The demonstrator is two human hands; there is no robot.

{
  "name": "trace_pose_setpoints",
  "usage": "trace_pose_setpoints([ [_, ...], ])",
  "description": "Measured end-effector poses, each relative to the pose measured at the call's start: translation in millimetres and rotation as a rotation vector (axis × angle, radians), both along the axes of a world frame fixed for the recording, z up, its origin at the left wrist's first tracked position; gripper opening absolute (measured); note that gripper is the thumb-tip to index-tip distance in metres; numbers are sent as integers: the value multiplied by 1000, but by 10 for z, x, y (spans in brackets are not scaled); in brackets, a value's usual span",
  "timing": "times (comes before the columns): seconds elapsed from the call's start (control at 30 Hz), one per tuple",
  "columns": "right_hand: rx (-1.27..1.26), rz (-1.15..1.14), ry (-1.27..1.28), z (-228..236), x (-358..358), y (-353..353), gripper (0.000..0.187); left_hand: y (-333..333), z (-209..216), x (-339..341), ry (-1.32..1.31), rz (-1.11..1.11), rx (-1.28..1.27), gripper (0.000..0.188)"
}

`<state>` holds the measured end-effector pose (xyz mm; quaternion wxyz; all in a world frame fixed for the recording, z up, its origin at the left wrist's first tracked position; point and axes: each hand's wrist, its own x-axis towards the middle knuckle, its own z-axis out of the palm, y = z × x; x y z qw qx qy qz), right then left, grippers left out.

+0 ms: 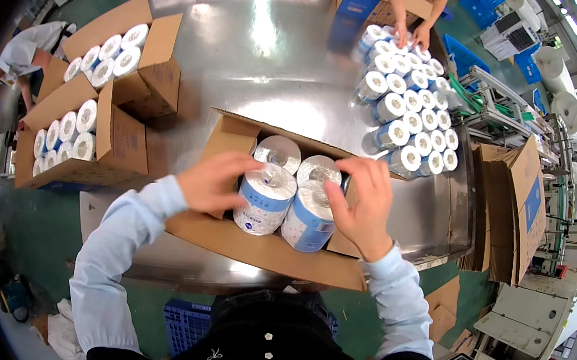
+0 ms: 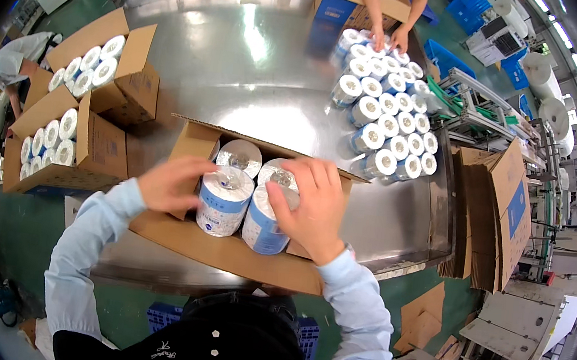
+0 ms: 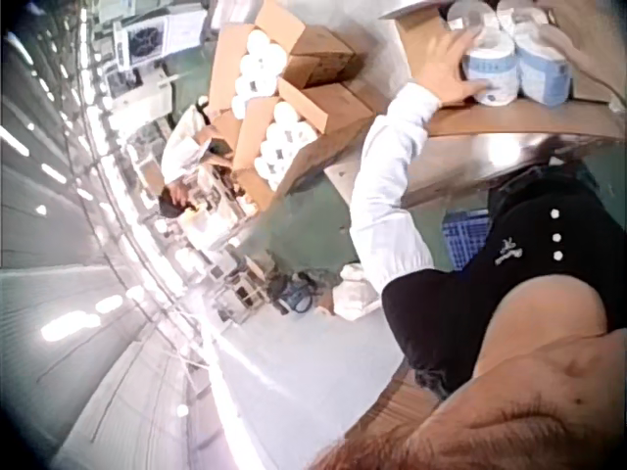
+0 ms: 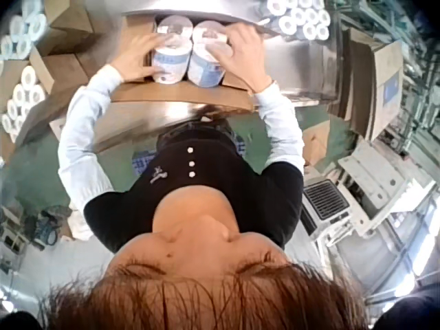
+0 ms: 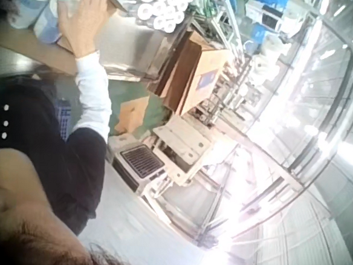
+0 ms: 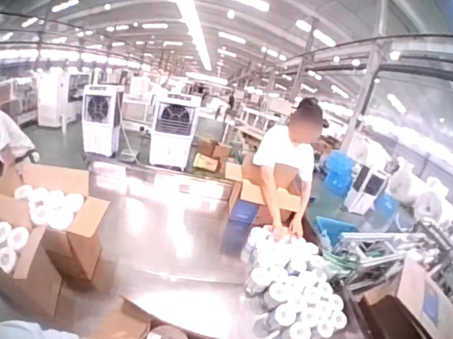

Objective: The person places rolls of toilet paper into cardboard boxes and moves the boxes on a metal table.

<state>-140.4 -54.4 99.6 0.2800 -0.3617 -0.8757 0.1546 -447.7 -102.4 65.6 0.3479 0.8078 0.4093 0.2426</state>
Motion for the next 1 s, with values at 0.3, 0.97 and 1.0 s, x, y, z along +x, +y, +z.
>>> trace_pose_setpoints([
  [0.3, 152, 301, -477, -488, 312, -621, 18, -243, 72, 480, 433, -36, 128, 45],
  [0.97, -676, 61, -395, -293, 1104, -500, 76, 631, -211, 1, -637, 871, -1182, 96],
  [1.0, -805, -62, -351, -304, 1086, -359, 76, 786, -124, -51, -913, 1079, -1144, 100],
])
